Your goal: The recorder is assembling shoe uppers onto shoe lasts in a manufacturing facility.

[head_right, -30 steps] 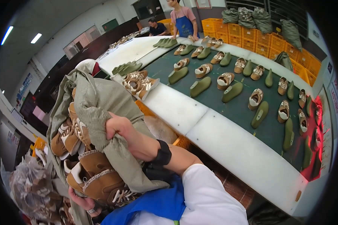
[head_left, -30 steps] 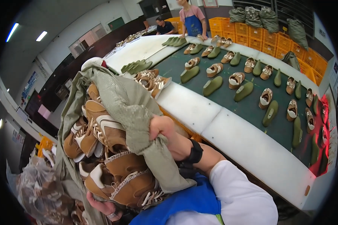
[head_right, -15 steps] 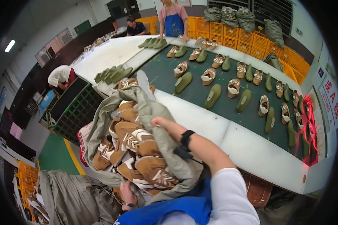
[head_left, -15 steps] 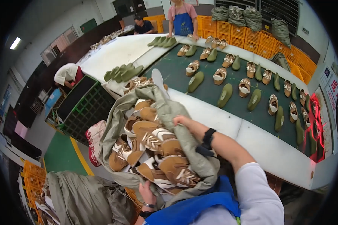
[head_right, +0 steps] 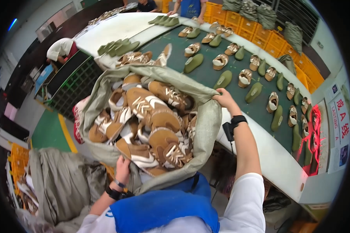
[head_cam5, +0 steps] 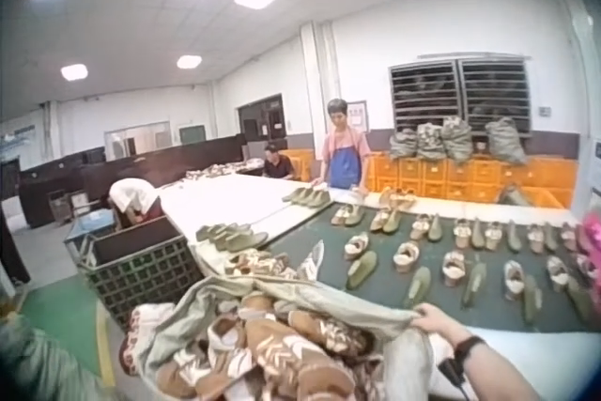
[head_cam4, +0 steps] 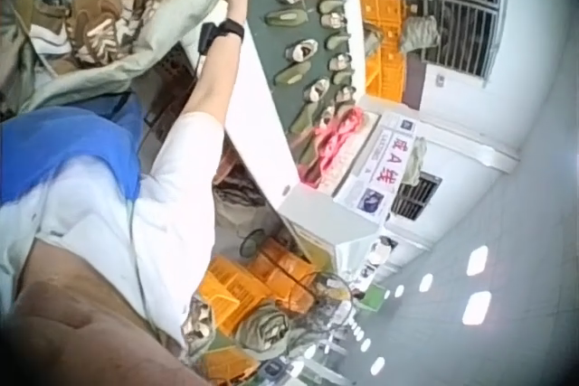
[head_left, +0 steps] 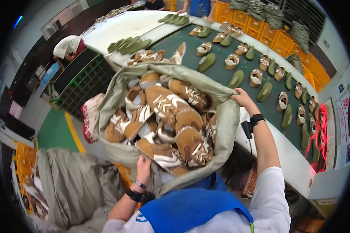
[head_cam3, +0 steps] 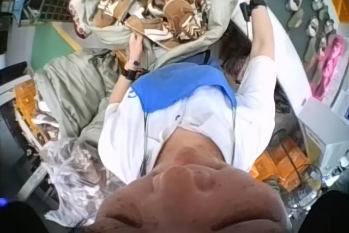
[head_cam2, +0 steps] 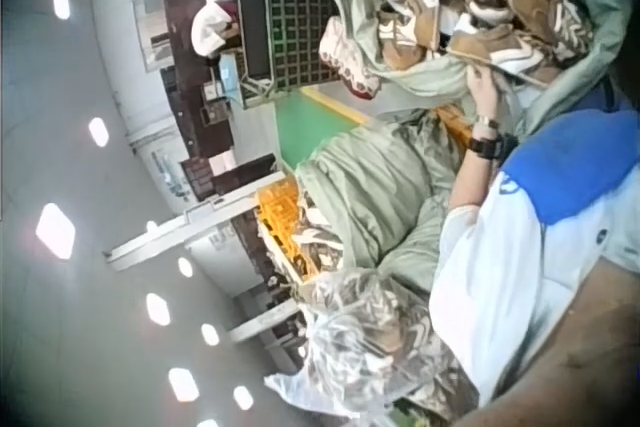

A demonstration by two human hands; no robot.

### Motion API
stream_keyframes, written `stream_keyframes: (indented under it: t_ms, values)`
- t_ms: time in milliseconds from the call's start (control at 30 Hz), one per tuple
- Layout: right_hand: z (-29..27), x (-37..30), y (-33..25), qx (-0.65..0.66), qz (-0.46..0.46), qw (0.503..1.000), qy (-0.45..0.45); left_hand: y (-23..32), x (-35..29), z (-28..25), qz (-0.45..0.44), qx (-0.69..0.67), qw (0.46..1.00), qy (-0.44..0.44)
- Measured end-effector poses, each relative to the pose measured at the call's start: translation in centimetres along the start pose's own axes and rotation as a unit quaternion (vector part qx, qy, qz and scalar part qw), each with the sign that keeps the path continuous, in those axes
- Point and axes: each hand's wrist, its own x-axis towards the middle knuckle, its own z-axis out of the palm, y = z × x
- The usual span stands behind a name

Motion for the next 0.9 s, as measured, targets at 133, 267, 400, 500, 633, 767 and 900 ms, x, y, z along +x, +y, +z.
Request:
stream_keyframes:
  t_ms: [133, 267, 400, 500, 633, 767, 900]
  values:
    - [-1.2, -5.0, 1.2, 0.085, -0.005, 0.996, -0.017, 4.3, -1.3, -4.0, -0.008, 0.279, 0.952, -0.129]
    - [1.4, -11.6, 5.6, 0.159, -0.109, 0.973, 0.129, 9.6, -0.4, -10.6, -0.037, 0.34, 0.937, -0.068]
    - [7.7, -21.3, 17.2, 0.105, 0.037, 0.992, 0.064, 4.9, 6.3, -20.7, 0.007, 0.317, 0.927, 0.198]
    - [13.9, -28.6, 14.6, 0.002, 0.195, 0.938, -0.285, -5.1, 9.2, -26.2, 0.041, 0.618, 0.771, -0.15]
    - [19.0, -30.1, 11.2, 0.126, 0.139, 0.952, -0.243, -6.8, 10.0, -18.3, -0.315, 0.486, 0.634, -0.513]
    - [19.2, -28.1, 5.9, 0.169, 0.018, 0.983, -0.072, -4.9, 11.4, -13.5, -0.23, 0.461, 0.63, -0.581]
    - [19.8, -27.7, 0.9, 0.196, 0.005, 0.98, 0.008, -4.0, 11.6, -10.4, -0.153, 0.427, 0.624, -0.636]
